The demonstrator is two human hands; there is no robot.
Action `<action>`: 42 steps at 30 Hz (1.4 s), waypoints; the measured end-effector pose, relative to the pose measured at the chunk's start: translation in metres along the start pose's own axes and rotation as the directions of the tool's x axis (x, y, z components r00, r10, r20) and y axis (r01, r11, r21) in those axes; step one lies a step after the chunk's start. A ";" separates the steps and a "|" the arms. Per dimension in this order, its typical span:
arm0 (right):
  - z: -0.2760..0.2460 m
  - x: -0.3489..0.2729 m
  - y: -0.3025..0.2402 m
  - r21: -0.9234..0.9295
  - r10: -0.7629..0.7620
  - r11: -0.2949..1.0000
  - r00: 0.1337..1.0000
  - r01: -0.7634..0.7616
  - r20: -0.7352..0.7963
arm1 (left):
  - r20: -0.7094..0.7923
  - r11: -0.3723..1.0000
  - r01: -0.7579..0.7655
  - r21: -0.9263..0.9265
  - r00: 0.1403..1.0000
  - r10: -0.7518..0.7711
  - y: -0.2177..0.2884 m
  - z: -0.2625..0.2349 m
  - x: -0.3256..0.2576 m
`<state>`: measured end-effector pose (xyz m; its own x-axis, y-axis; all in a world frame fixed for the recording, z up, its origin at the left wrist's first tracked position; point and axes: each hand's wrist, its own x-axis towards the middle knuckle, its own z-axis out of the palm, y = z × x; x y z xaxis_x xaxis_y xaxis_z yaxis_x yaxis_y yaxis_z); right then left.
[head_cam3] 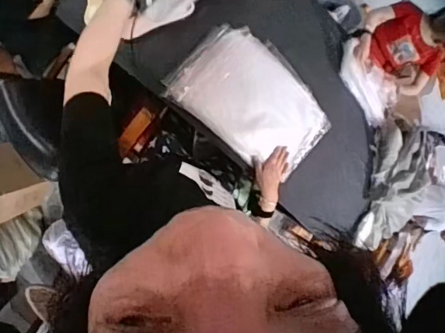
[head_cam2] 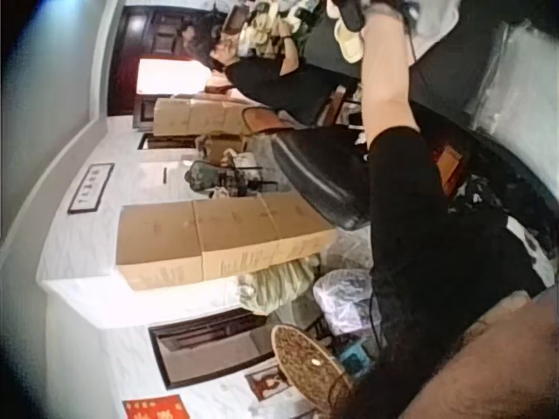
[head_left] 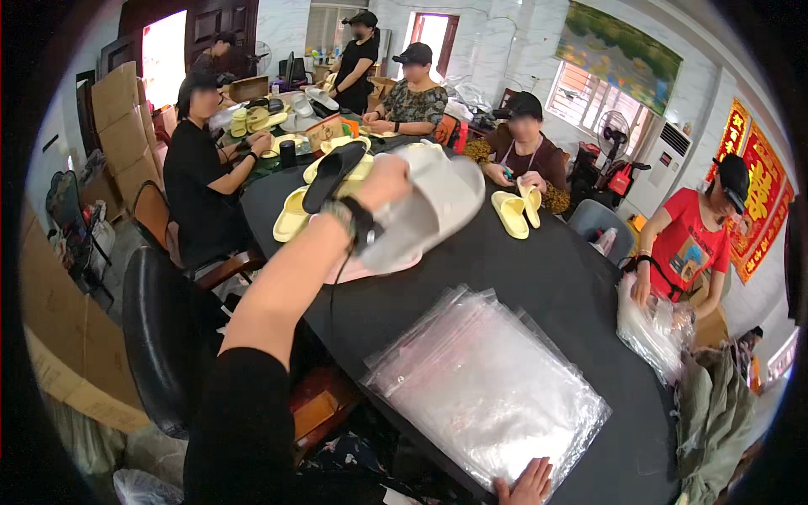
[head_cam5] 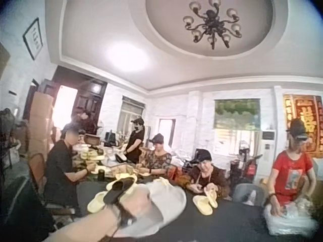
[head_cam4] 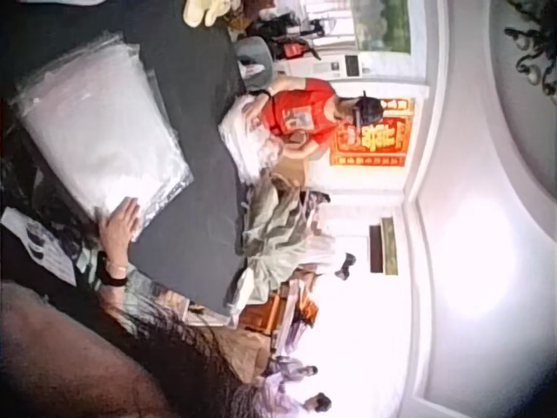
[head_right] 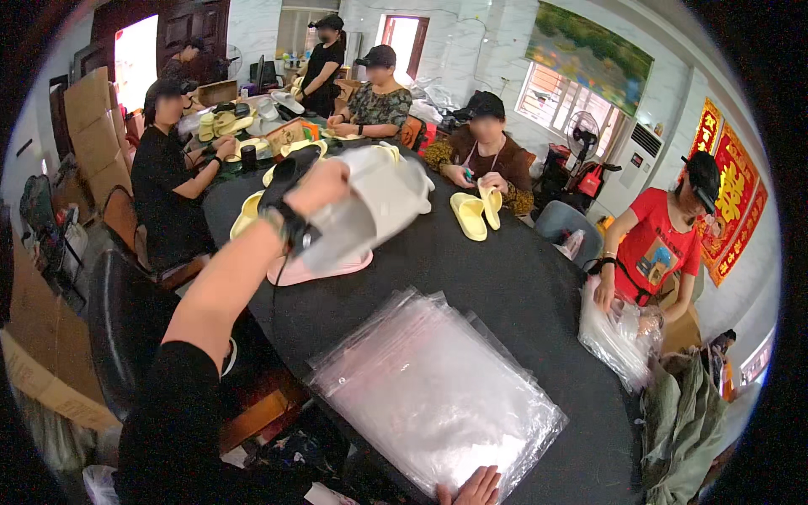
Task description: The person packages footwear by hand, first placing a pair of black slides into a plastic bag, followed by yellow slides, and then white slides. After setting the packaged white slides aside, they reach into a green sack.
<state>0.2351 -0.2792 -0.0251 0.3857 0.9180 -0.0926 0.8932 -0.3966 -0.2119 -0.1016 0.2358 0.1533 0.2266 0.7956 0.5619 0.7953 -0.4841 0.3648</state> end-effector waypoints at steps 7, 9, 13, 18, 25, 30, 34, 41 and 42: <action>0.007 -0.002 0.003 -0.037 -0.013 0.999 1.000 0.012 -0.028 | -0.445 0.998 -0.063 -0.004 0.894 0.055 -0.042 0.013 0.017; 0.009 -0.003 0.009 -0.054 0.002 0.999 0.999 -0.004 -0.045 | -0.256 0.931 -0.011 -0.364 0.963 -0.089 -0.005 0.034 -0.020; 0.013 -0.003 0.010 -0.071 -0.047 0.997 0.995 0.041 -0.082 | 0.069 0.537 0.179 -0.825 0.973 -0.218 0.027 0.035 -0.103; 0.013 0.000 0.010 -0.077 -0.035 0.997 0.997 0.030 -0.064 | 0.174 -0.336 0.095 -0.937 0.962 -0.211 0.042 0.022 -0.140; 0.009 0.000 0.004 -0.051 -0.010 0.999 0.998 0.007 -0.062 | 0.088 -0.488 -0.029 -0.872 0.973 -0.214 0.047 0.007 -0.140; 0.015 -0.003 0.011 -0.098 -0.066 0.994 0.993 0.056 -0.102 | 0.119 -0.471 -0.032 -0.882 0.950 -0.287 0.043 0.003 -0.155; 0.007 -0.005 0.004 -0.100 -0.034 0.995 0.997 0.026 -0.075 | 0.145 -0.459 -0.017 -0.888 0.937 -0.317 0.035 0.007 -0.163; 0.011 -0.002 0.007 -0.181 -0.061 0.983 0.991 0.040 -0.116 | 0.100 -0.399 -0.052 -0.915 0.931 -0.350 0.022 0.008 -0.167; 0.011 -0.002 0.007 -0.182 -0.057 0.983 0.992 0.036 -0.111 | 0.094 -0.385 -0.049 -0.921 0.934 -0.345 0.020 0.008 -0.169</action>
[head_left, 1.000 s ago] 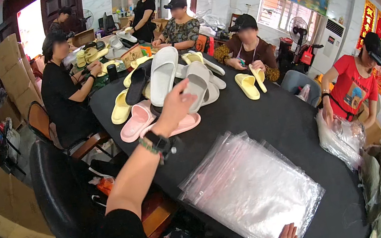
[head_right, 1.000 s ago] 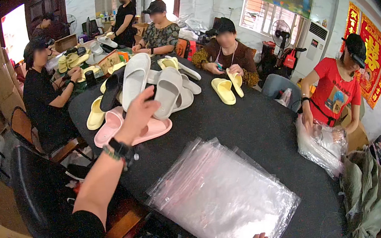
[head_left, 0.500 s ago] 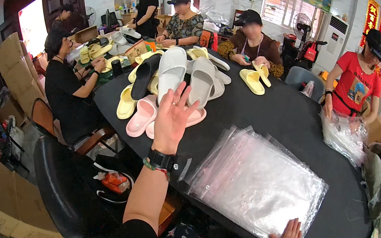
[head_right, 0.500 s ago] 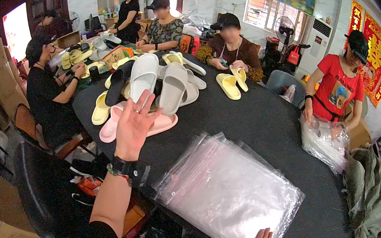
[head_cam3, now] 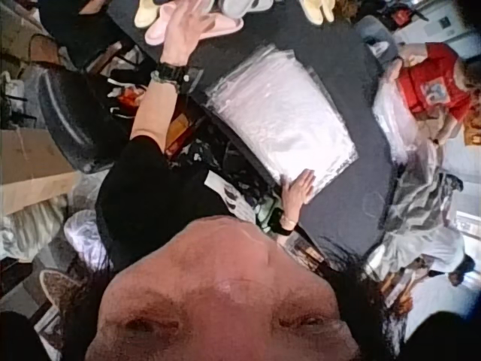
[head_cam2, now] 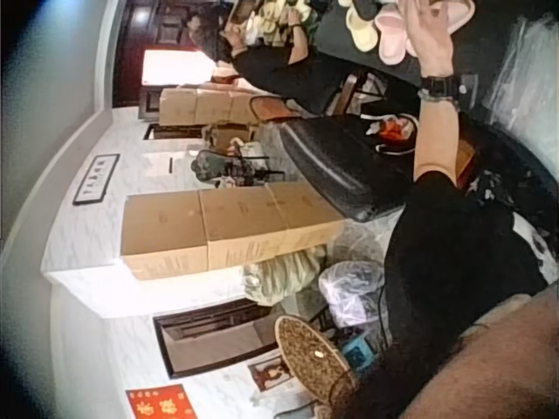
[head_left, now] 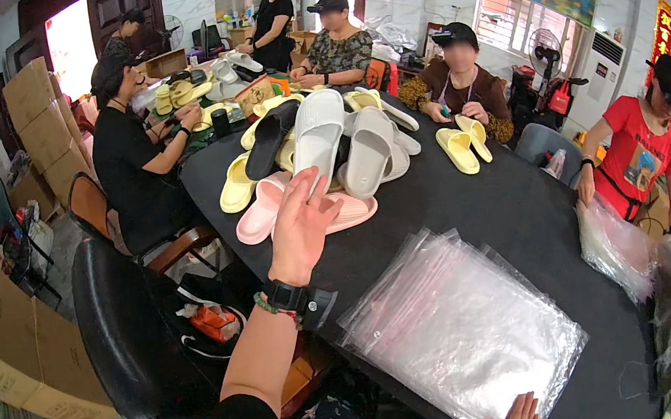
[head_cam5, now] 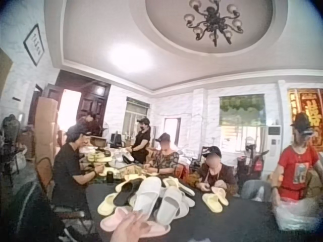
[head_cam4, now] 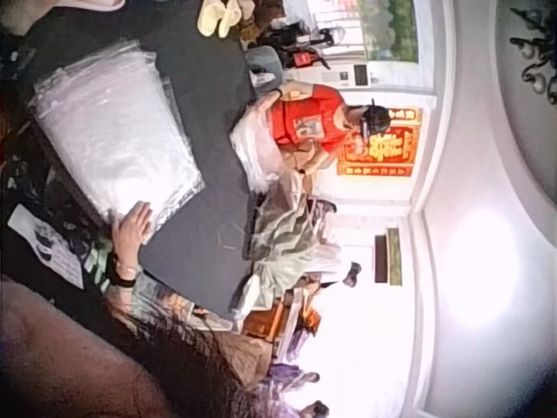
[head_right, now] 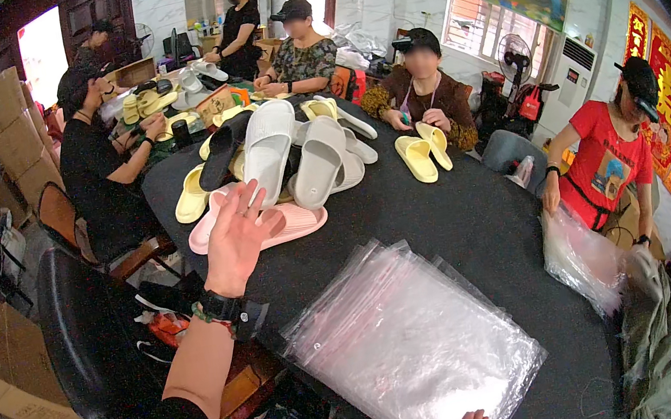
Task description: The person packages footwear by hand, first placing a pair of black slides into a plastic bag, followed by yellow slides, and then white slides. After setting the packaged white slides aside, they reach into a green sack.
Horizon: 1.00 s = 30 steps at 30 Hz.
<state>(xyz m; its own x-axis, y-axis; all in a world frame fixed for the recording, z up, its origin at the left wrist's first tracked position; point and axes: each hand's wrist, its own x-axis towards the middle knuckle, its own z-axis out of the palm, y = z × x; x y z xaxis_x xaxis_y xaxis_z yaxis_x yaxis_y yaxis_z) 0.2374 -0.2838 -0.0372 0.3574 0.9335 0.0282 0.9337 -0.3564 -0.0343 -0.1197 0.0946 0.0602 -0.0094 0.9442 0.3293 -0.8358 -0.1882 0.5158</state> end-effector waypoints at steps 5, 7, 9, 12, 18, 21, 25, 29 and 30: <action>-0.005 0.001 -0.004 0.049 0.019 0.999 0.999 -0.020 0.027 | 0.010 0.997 -0.018 0.075 1.000 0.017 0.000 -0.006 -0.005; -0.006 0.000 -0.005 0.073 0.035 0.997 0.999 -0.038 0.037 | 0.033 0.991 -0.018 0.133 0.999 0.014 -0.003 -0.003 -0.013; -0.007 -0.002 -0.005 0.101 0.039 0.994 0.999 -0.042 0.036 | 0.039 0.952 0.132 0.275 0.988 -0.148 -0.008 0.003 -0.027; -0.007 -0.004 -0.002 0.100 0.028 0.994 0.999 -0.031 0.036 | 0.189 0.794 0.013 0.608 0.969 -0.161 -0.027 0.020 -0.062; -0.004 0.000 0.001 0.139 0.032 0.990 0.998 -0.039 0.050 | 0.456 0.363 -0.367 0.856 0.867 -0.199 -0.071 0.018 -0.124; 0.004 0.007 0.007 0.178 0.076 0.980 0.993 -0.092 0.094 | 0.653 0.037 -0.691 0.722 0.661 -0.370 -0.082 0.037 -0.159; 0.015 0.012 0.007 0.206 0.042 0.977 0.996 -0.058 0.081 | 0.654 0.129 -0.746 0.653 0.470 -0.594 -0.096 0.036 -0.193; 0.015 0.002 0.012 0.151 0.047 0.987 0.998 -0.053 0.040 | 0.650 0.108 -0.788 0.606 0.411 -0.639 -0.126 0.016 -0.208; 0.006 0.000 0.004 0.119 0.047 0.992 0.998 -0.050 0.033 | 0.629 0.099 -0.791 0.604 0.397 -0.668 -0.135 0.008 -0.208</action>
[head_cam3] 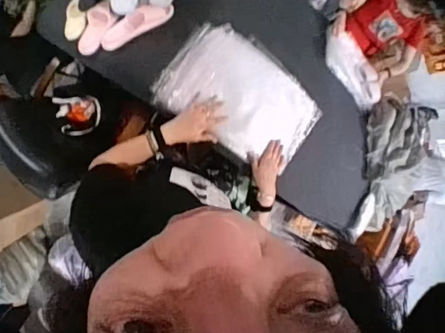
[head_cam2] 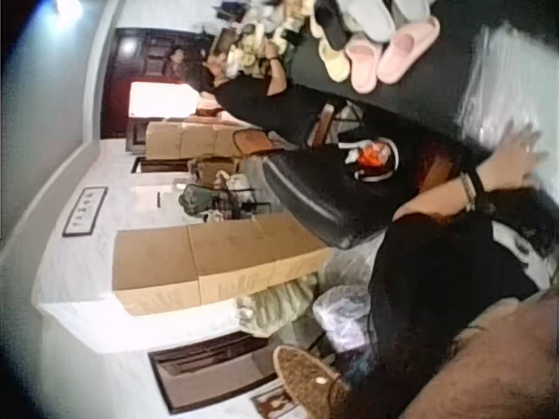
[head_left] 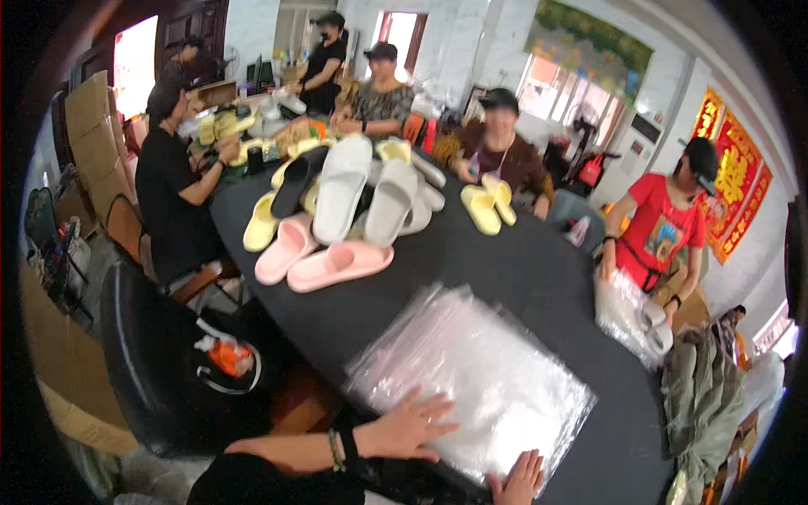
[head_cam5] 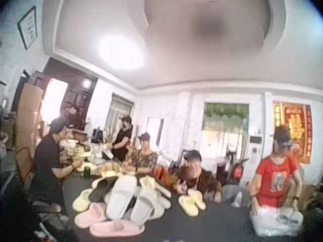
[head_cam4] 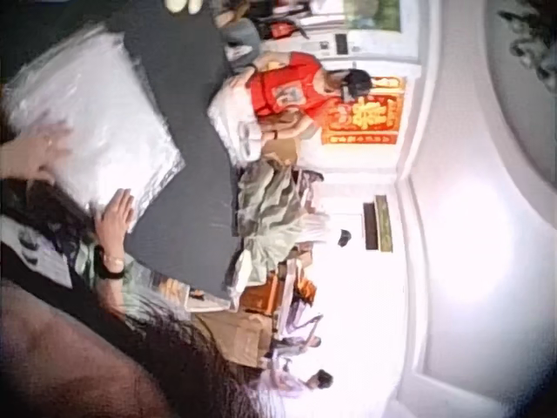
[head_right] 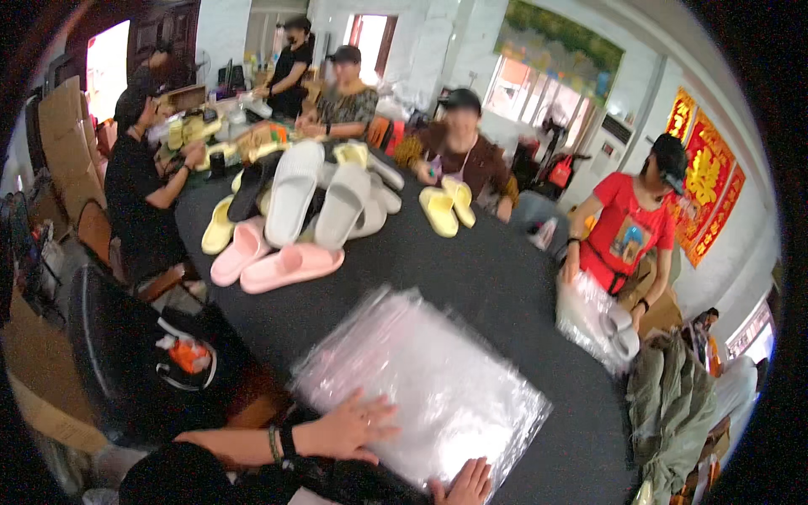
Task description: The person packages footwear by hand, first placing a pair of black slides into a plastic bag, followed by yellow slides, and then white slides. After setting the packaged white slides aside, they reach into a green sack.
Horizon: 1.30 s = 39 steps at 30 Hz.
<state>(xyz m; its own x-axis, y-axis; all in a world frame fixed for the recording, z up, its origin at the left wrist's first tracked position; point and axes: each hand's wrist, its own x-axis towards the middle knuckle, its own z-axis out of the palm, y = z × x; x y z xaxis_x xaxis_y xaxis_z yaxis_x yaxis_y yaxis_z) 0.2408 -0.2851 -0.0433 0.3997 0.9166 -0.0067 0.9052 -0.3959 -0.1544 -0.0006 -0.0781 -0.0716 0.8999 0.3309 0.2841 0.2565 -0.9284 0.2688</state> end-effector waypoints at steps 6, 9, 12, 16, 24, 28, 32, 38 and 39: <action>-0.007 -0.007 -0.004 0.063 -0.037 0.997 0.999 0.037 0.000 | -0.050 0.997 0.020 0.078 0.999 -0.016 0.011 0.001 -0.011; -0.003 -0.009 0.002 0.051 -0.048 0.998 0.999 0.049 -0.025 | -0.116 0.998 -0.004 0.060 0.993 0.011 0.011 0.005 -0.009; -0.005 -0.009 0.002 0.031 -0.053 0.998 0.998 0.054 -0.026 | -0.107 0.997 -0.012 0.071 0.994 0.019 0.008 0.005 -0.006; -0.003 -0.001 0.005 0.061 -0.059 0.996 0.998 0.060 -0.025 | 0.070 0.996 0.028 0.088 0.997 -0.034 0.005 -0.009 0.003; 0.003 0.009 0.012 0.113 0.011 0.993 0.999 -0.016 0.047 | -0.032 0.999 0.009 0.047 0.999 -0.007 -0.003 -0.003 0.007; 0.002 0.009 0.012 0.160 0.003 0.987 0.999 -0.009 0.036 | -0.008 0.997 0.008 0.081 1.000 -0.007 -0.002 -0.004 0.006; -0.014 0.008 -0.004 0.031 0.060 0.998 0.996 -0.062 0.067 | -0.056 0.997 0.003 0.077 0.998 0.001 0.002 -0.008 0.004; -0.023 0.009 -0.014 0.111 -0.148 0.982 0.988 0.153 -0.052 | -0.093 0.999 0.009 0.048 0.996 -0.004 0.007 -0.004 0.004; -0.024 0.011 -0.020 0.167 -0.195 0.966 0.980 0.200 -0.048 | -0.088 0.999 0.008 0.041 0.996 -0.004 0.009 -0.004 0.004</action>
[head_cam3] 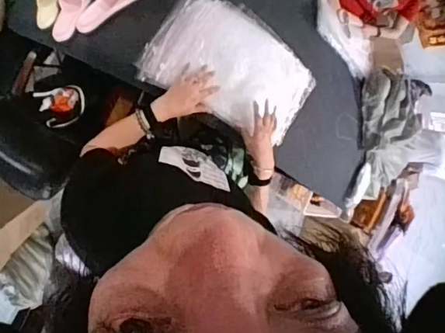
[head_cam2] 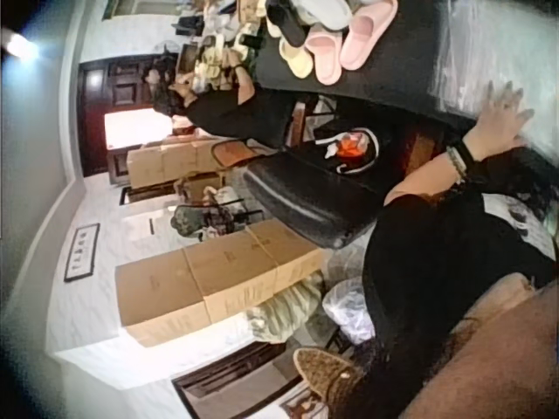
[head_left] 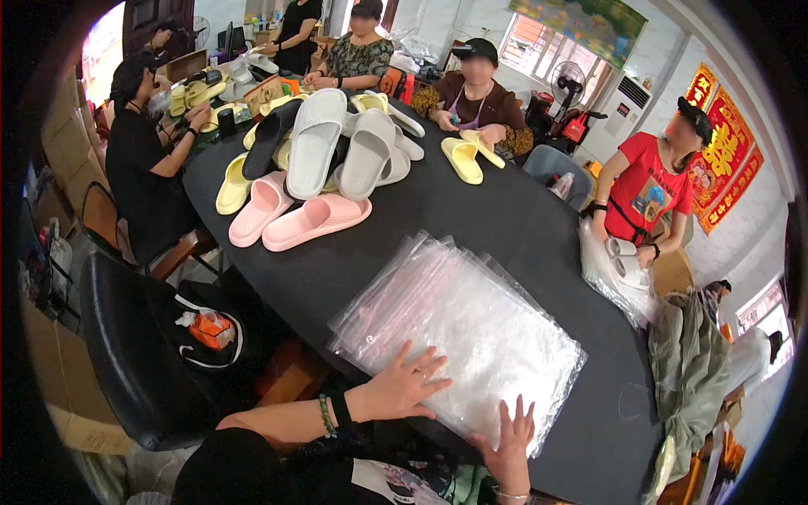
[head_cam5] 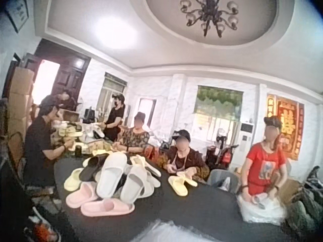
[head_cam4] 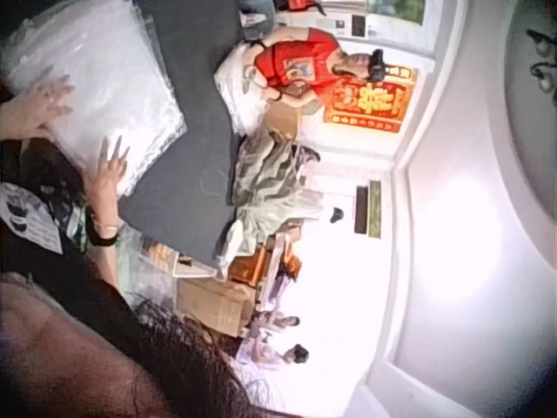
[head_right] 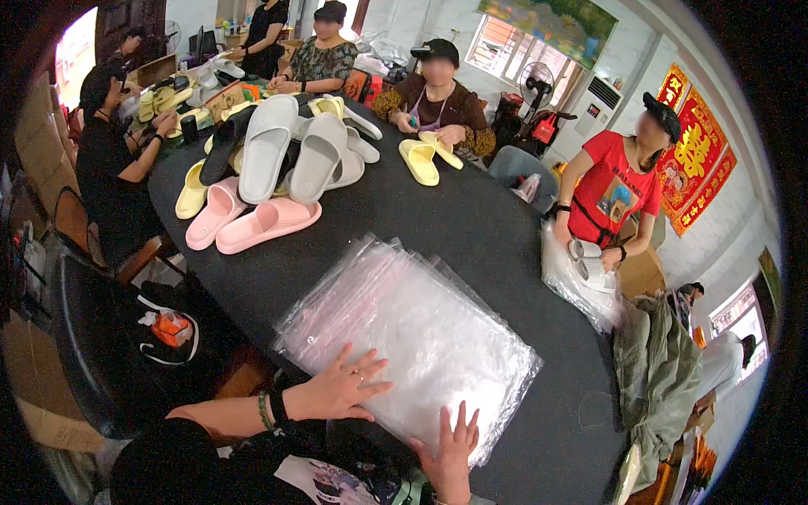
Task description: The person packages footwear by hand, first placing a pair of black slides into a plastic bag, followed by yellow slides, and then white slides. After setting the packaged white slides aside, they reach into a green sack.
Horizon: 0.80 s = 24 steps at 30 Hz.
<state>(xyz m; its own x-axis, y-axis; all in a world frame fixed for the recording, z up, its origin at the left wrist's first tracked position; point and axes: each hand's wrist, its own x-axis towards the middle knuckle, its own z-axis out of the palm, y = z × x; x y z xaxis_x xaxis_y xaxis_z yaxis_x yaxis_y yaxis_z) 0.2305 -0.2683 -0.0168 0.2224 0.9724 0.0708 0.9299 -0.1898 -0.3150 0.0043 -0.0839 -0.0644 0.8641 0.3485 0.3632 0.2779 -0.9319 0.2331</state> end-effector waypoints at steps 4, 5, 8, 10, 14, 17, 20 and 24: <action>0.018 0.010 -0.006 -0.080 -0.003 0.997 0.995 0.011 0.102 | 0.002 1.000 0.016 0.010 1.000 -0.016 0.000 -0.002 0.002; 0.021 0.008 -0.003 -0.083 -0.001 0.997 0.993 0.011 0.117 | -0.003 1.000 0.023 0.016 1.000 -0.023 0.000 -0.002 0.002; 0.020 0.013 -0.002 -0.057 -0.005 0.998 0.996 0.010 0.092 | -0.009 1.000 0.029 -0.004 1.000 -0.029 -0.001 -0.003 0.005; 0.025 0.014 0.004 -0.069 -0.013 0.997 0.996 0.020 0.092 | -0.013 1.000 0.016 -0.024 1.000 -0.017 -0.003 -0.005 0.007; 0.027 0.014 0.002 -0.061 -0.001 0.998 0.995 0.007 0.101 | 0.032 0.999 0.034 0.007 0.999 -0.035 -0.002 -0.002 0.004; 0.031 0.013 0.005 -0.077 0.012 0.997 0.995 -0.005 0.098 | 0.034 1.000 0.010 -0.012 0.999 -0.009 -0.002 -0.005 0.004; 0.031 0.013 0.006 -0.071 -0.008 0.997 0.997 0.013 0.080 | 0.070 1.000 -0.018 -0.015 0.997 0.019 -0.002 -0.013 0.004; 0.008 0.014 -0.012 -0.046 0.005 0.999 0.998 -0.002 0.061 | 0.106 1.000 -0.017 0.001 0.994 0.017 -0.007 -0.020 0.006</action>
<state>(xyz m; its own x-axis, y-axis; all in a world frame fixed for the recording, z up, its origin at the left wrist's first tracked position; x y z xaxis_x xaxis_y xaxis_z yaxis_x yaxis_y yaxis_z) 0.2203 -0.2515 -0.0198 0.2086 0.9779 0.0111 0.9420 -0.1978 -0.2712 -0.0001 -0.0736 -0.0459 0.9081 0.3205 0.2695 0.2639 -0.9377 0.2261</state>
